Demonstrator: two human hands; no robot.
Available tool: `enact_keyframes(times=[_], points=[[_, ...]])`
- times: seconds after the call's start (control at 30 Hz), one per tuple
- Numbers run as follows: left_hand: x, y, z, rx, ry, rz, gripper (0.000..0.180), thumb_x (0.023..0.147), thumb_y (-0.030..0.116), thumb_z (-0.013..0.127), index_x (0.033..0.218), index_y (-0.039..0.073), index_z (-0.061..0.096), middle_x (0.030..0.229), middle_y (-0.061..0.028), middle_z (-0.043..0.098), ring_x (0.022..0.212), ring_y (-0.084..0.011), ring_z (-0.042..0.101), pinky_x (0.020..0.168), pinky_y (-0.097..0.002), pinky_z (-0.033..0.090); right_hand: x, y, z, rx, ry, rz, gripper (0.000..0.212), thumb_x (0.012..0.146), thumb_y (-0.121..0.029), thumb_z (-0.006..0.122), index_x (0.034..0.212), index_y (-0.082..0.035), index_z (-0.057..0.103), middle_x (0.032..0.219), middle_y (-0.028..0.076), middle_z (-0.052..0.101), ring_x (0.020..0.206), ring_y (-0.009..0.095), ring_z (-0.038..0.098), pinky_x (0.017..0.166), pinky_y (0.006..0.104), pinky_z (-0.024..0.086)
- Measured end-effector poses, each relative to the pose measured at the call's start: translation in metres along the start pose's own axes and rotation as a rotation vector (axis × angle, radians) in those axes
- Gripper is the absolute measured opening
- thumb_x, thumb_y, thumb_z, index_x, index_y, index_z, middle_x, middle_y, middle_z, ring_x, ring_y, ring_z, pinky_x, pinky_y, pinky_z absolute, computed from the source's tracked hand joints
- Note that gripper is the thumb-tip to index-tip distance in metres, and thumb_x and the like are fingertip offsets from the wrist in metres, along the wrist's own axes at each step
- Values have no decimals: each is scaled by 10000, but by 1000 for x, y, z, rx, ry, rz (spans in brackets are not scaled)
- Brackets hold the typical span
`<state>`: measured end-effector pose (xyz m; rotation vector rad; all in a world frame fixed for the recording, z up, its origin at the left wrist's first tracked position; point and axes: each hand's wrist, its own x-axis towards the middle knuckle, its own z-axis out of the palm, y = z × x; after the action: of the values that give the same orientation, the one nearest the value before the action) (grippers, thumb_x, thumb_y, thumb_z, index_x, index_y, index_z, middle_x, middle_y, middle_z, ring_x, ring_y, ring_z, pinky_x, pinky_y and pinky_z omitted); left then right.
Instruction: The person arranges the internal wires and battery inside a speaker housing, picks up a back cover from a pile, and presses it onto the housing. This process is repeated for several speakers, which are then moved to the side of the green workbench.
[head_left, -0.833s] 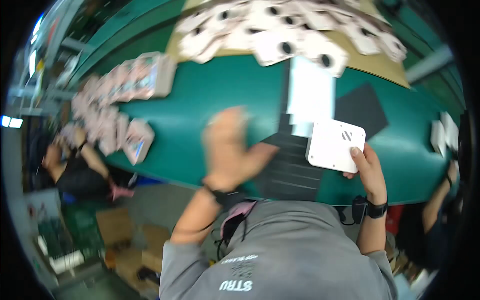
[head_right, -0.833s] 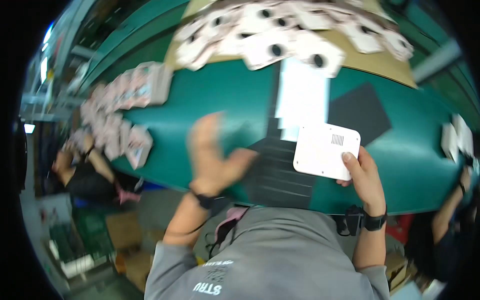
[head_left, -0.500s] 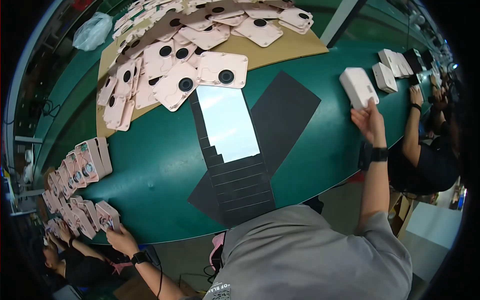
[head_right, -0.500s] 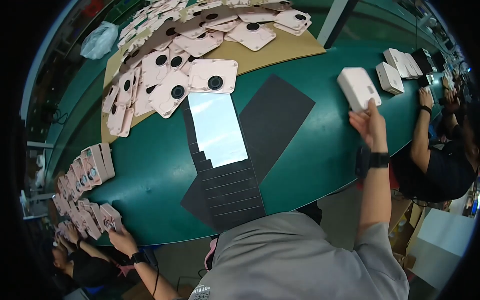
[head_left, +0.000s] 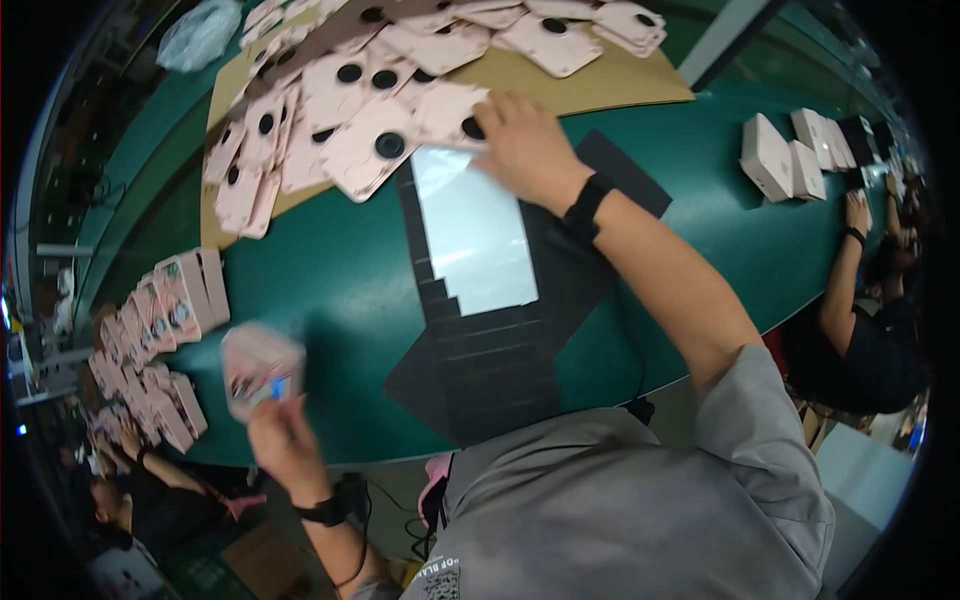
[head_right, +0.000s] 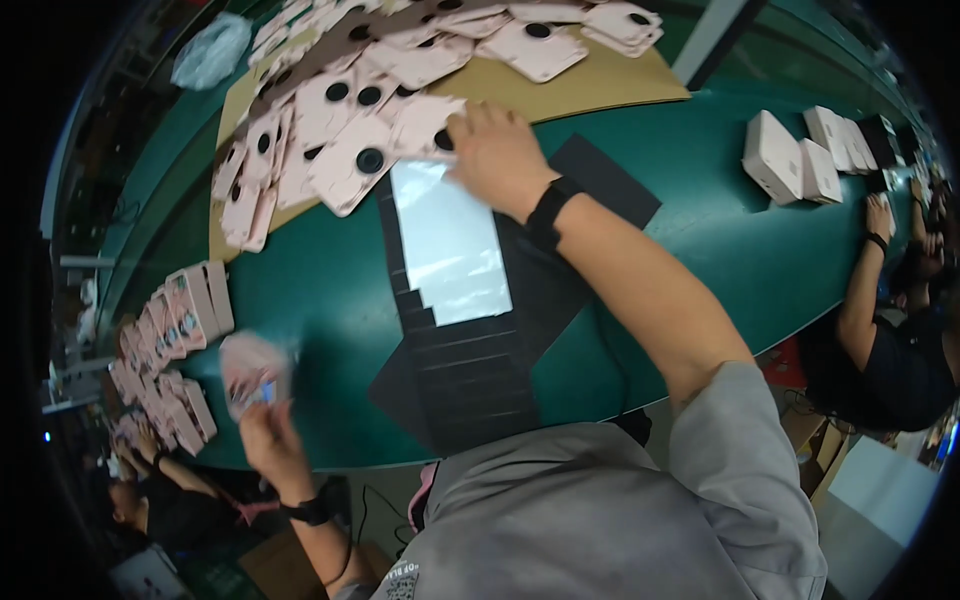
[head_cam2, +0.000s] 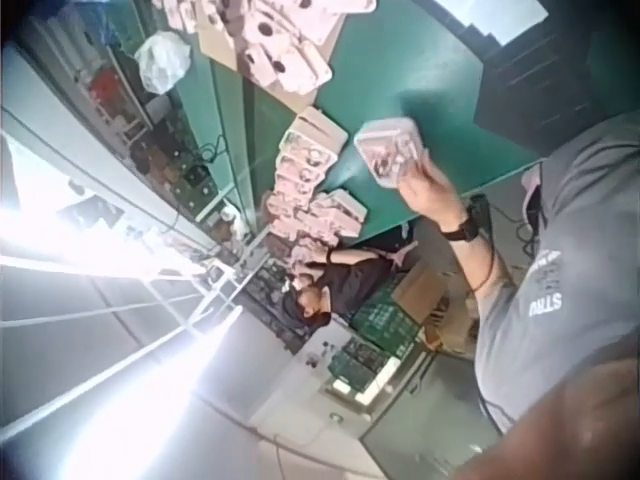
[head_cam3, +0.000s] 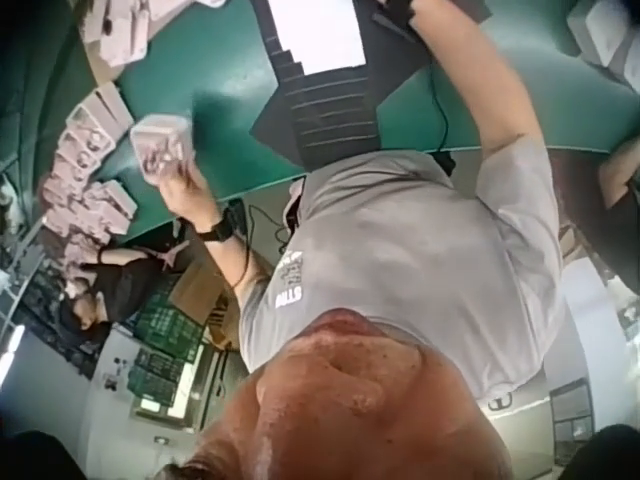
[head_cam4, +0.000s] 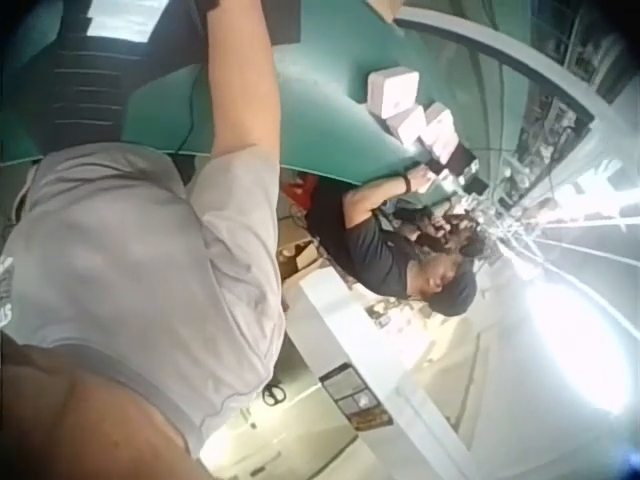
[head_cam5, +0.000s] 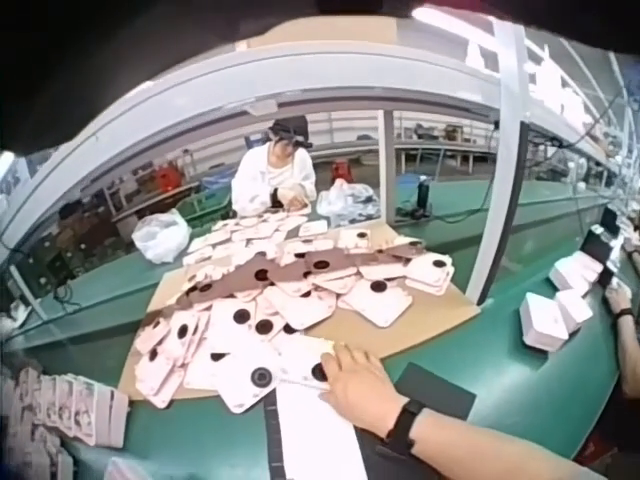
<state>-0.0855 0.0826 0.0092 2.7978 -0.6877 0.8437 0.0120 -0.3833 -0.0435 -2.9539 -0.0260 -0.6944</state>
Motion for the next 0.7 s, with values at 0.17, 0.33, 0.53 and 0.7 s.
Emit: enact_keyframes(times=[0.17, 0.33, 0.53, 0.7], points=[[40, 123, 13, -519, -170, 299, 237, 822, 53, 814, 1022, 25, 689, 998, -120, 687, 848, -295, 668, 700, -401, 538, -17, 19, -46, 141, -77, 124, 376, 929, -14, 591, 1303, 20, 607, 1264, 238, 674, 1179, 406, 632, 1034, 475, 502], [35, 172, 29, -688, -268, 466, 244, 802, 74, 777, 1026, 21, 697, 1009, -97, 681, 811, -248, 646, 667, -372, 514, -85, 27, -104, 2, -128, 158, 382, 942, -72, 636, 1310, 23, 599, 1319, 232, 645, 1212, 418, 608, 1021, 494, 505], [26, 184, 47, -771, -269, 499, 244, 809, 81, 789, 1028, 28, 692, 1027, -98, 676, 826, -251, 647, 678, -369, 510, -152, 2, -113, -47, -190, 225, 486, 891, -198, 785, 1298, 12, 622, 1446, 248, 554, 1330, 455, 532, 1081, 508, 476], [27, 175, 51, -808, -185, 346, 646, 762, 237, 899, 1290, 38, 583, 1262, -161, 620, 1076, -347, 624, 890, -482, 497, -131, -51, -136, 334, -107, 168, 462, 848, -228, 841, 1207, 6, 670, 1463, 249, 532, 1363, 463, 504, 1111, 512, 448]])
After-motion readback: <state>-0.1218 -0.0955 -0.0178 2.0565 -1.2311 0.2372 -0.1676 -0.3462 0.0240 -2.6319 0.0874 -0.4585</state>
